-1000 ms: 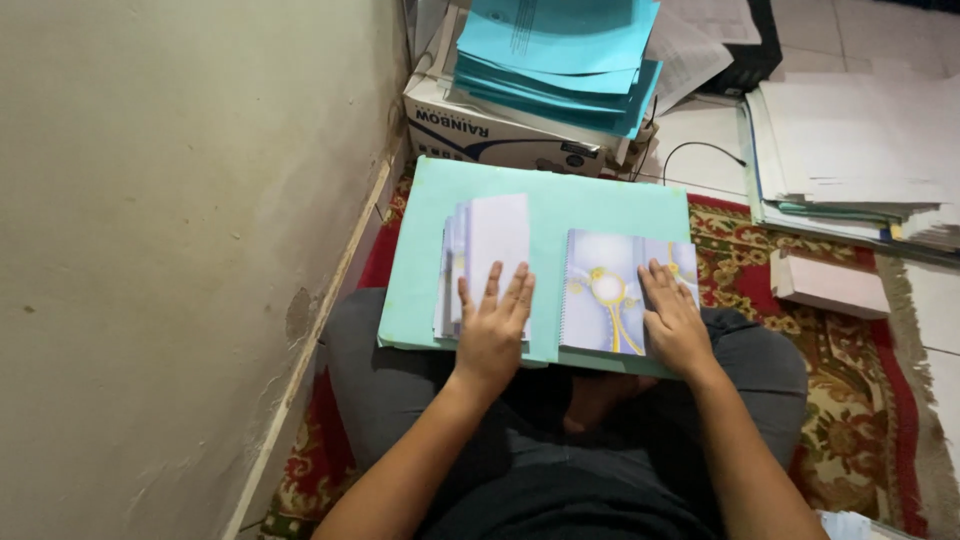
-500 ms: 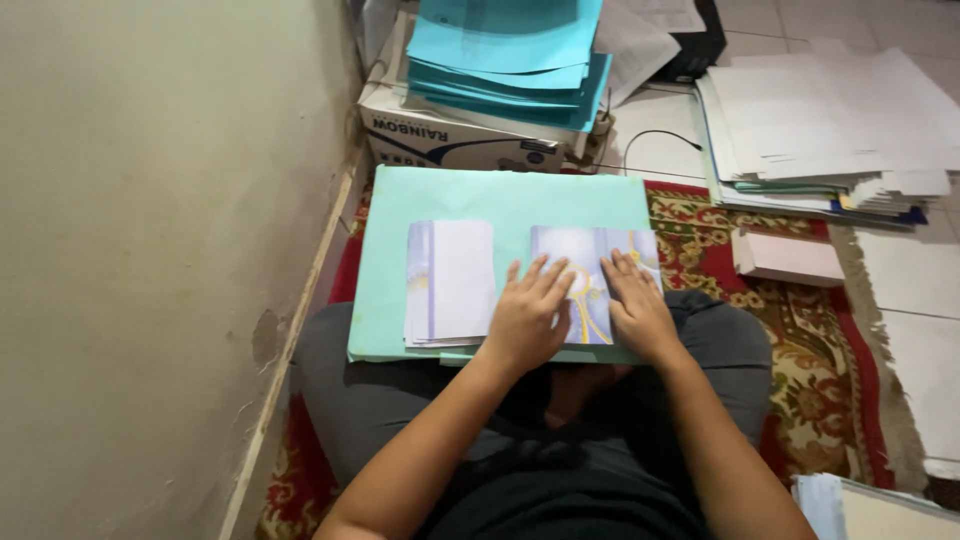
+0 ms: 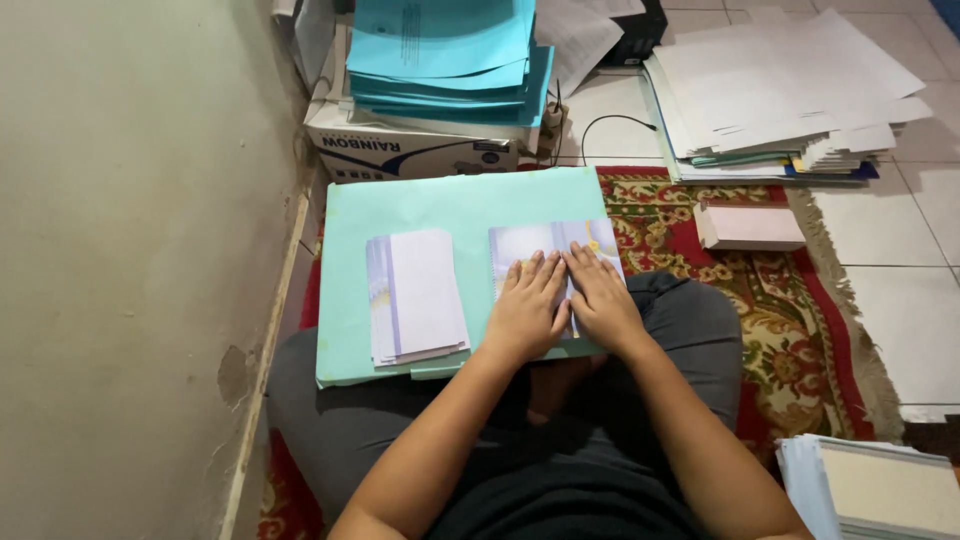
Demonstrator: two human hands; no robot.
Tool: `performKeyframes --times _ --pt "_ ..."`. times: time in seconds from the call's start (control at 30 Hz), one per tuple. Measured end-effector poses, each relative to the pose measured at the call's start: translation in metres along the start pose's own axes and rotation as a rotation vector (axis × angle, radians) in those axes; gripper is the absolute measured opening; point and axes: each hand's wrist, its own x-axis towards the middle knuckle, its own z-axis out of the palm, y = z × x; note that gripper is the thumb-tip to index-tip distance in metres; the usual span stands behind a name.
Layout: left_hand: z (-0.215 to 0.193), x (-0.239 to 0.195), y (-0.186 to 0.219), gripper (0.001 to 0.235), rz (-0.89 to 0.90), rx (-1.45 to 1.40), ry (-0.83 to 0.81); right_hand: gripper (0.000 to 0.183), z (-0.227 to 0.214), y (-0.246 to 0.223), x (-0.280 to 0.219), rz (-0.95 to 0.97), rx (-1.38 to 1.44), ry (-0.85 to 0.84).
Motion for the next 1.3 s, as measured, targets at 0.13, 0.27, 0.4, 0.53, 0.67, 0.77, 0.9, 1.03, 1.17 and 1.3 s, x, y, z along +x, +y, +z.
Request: performKeyframes --times 0.13,0.27,0.4,0.53,0.67,0.77,0.9,1.03,1.17,1.3 --pt "0.007 0.0 -0.002 0.064 0.0 0.02 -0.014 0.066 -0.004 -0.003 -0.004 0.028 0.019 0.027" --pt "0.004 -0.001 -0.002 0.063 -0.024 -0.009 -0.02 0.063 0.002 0.001 -0.008 0.072 -0.001 0.106" --pt "0.005 -0.001 -0.003 0.062 -0.029 -0.016 -0.026 0.061 0.004 0.001 -0.011 0.099 -0.087 0.157" --pt "0.001 -0.001 0.0 0.063 -0.035 -0.048 -0.036 0.059 -0.001 -0.007 -0.011 0.126 -0.087 0.141" --pt "0.007 -0.002 -0.003 0.063 -0.026 -0.022 -0.006 0.06 0.0 -0.008 -0.01 0.172 -0.103 0.14" --pt "0.008 -0.002 -0.003 0.064 -0.023 -0.014 0.004 0.06 0.002 -0.006 -0.01 0.197 -0.107 0.141" --pt "0.009 -0.001 -0.003 0.064 -0.031 -0.017 -0.01 0.06 0.002 -0.009 -0.011 0.19 -0.086 0.168" --pt "0.008 -0.001 -0.003 0.064 -0.029 -0.019 -0.013 0.06 0.005 -0.008 -0.011 0.181 -0.11 0.187" --pt "0.007 -0.001 -0.002 0.064 -0.029 -0.012 -0.009 0.06 0.005 -0.008 -0.011 0.168 -0.133 0.21" --pt "0.005 -0.001 -0.002 0.064 -0.034 -0.011 -0.022 0.06 0.005 -0.009 -0.011 0.175 -0.127 0.199"
